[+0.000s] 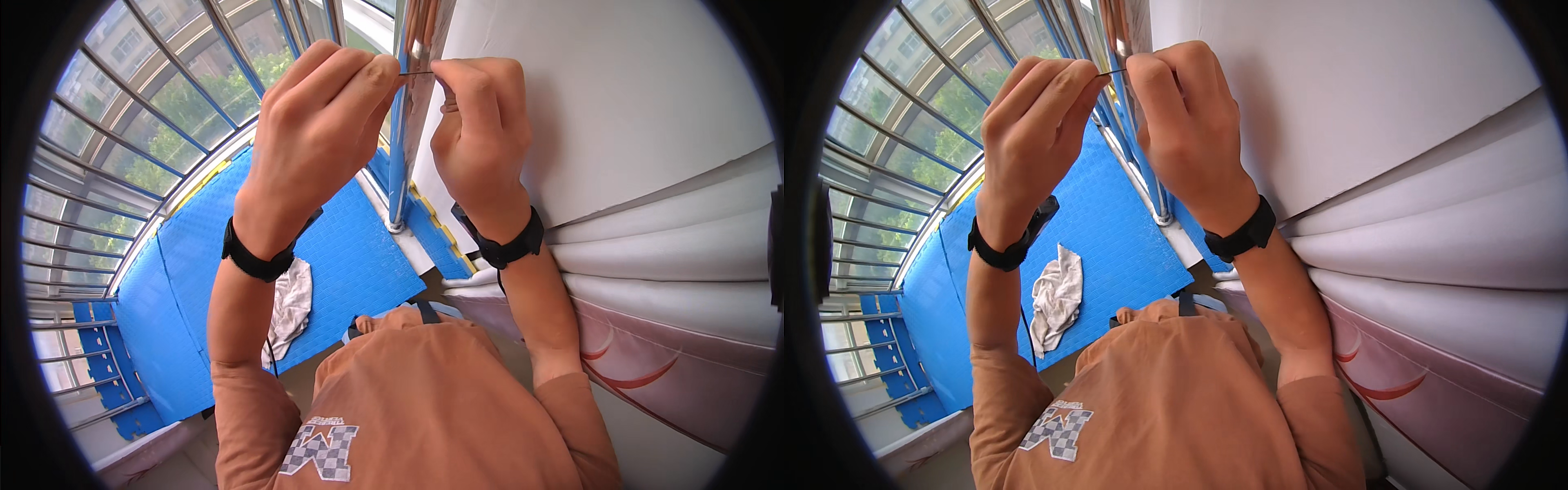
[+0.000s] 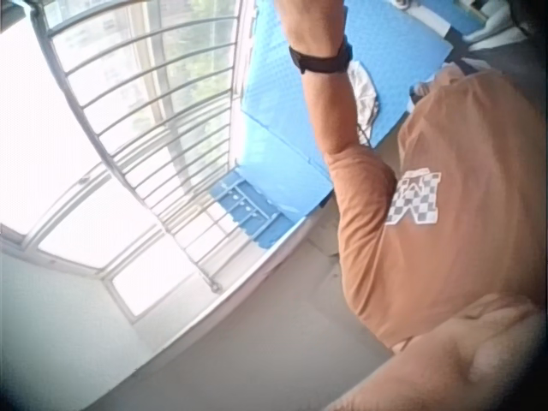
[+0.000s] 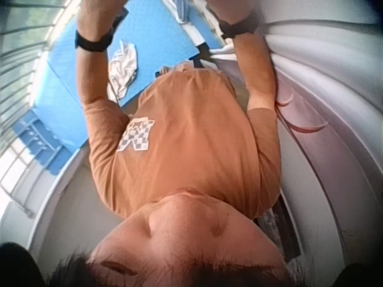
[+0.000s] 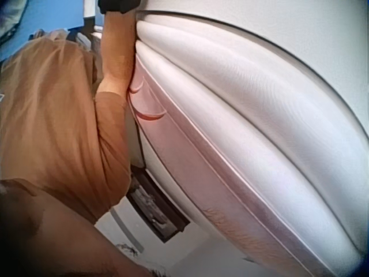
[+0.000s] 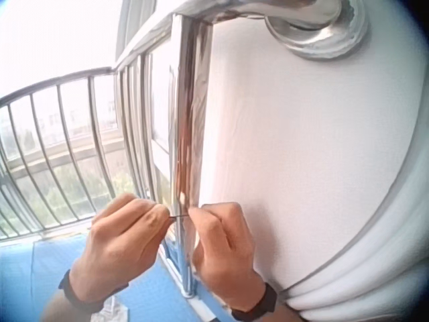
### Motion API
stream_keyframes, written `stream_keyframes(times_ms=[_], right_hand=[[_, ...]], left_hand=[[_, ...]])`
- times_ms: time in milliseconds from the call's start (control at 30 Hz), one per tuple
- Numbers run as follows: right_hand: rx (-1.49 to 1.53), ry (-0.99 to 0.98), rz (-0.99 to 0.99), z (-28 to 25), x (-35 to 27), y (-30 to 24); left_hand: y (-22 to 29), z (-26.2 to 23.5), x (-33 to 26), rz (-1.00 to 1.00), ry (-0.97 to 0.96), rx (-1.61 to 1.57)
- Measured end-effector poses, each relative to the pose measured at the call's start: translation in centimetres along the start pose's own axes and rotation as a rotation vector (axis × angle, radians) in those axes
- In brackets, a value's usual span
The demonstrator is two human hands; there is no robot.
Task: The person applies a small piece of tape to a metal railing by hand, pressing it down to secure it.
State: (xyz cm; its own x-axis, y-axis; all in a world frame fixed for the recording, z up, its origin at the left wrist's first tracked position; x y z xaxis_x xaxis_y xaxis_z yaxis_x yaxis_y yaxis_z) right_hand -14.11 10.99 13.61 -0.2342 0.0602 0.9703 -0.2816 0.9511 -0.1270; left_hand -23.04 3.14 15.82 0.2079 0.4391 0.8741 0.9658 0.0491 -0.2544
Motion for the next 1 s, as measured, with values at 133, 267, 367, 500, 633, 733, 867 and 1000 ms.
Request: stream_keyframes(times_ms=[133,267,367,500,633,733,867,1000], right_hand=[[-0.058,-0.014,-0.046,0.0,1.3,-0.2],[-0.036,-0.042,-0.067,-0.3,0.4,0.0],[-0.069,-0.080,-0.063,-0.2,0.3,0.2],[-0.129,-0.127,-0.079,0.3,0.0,0.5],[-0.202,-0.135,-0.112,0.9,1.1,0.0],[-0.183,-0.082,-0.169,0.6,1.4,-0.5],[-0.216,-0.122,-0.128,1.0,0.5,0.0],[-0.221,-0.071,-0.170,0.0,1.6,-0.2]], left_hand=[[-0.6,-0.1,0.4,0.028,0.020,0.013],[-0.5,0.6,0.1,0.001,-0.006,-0.029],[-0.6,0.9,0.2,0.004,-0.030,-0.003],[-0.6,1.4,-0.3,-0.015,-0.033,-0.058],[-0.9,1.2,-0.3,0.027,-0.007,-0.046],[-1.0,0.6,0.4,0.064,0.043,-0.041],[-0.7,1.5,-0.8,0.053,0.003,-0.038],[-0.8,1.0,0.5,0.092,0.026,-0.057]])
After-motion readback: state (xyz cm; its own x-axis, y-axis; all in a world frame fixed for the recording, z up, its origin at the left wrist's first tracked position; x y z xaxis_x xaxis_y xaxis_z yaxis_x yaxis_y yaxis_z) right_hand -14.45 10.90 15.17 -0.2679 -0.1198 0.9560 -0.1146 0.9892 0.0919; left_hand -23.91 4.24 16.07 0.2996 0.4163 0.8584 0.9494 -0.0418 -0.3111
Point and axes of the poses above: each hand's wrist, its own x-axis towards the middle knuckle, its own z-axis out of the palm, y = z × x, the point moved 9 cm from there along x, towards the middle knuckle, and after that the axes turned 15 degrees about x, right-handed, at the moved point
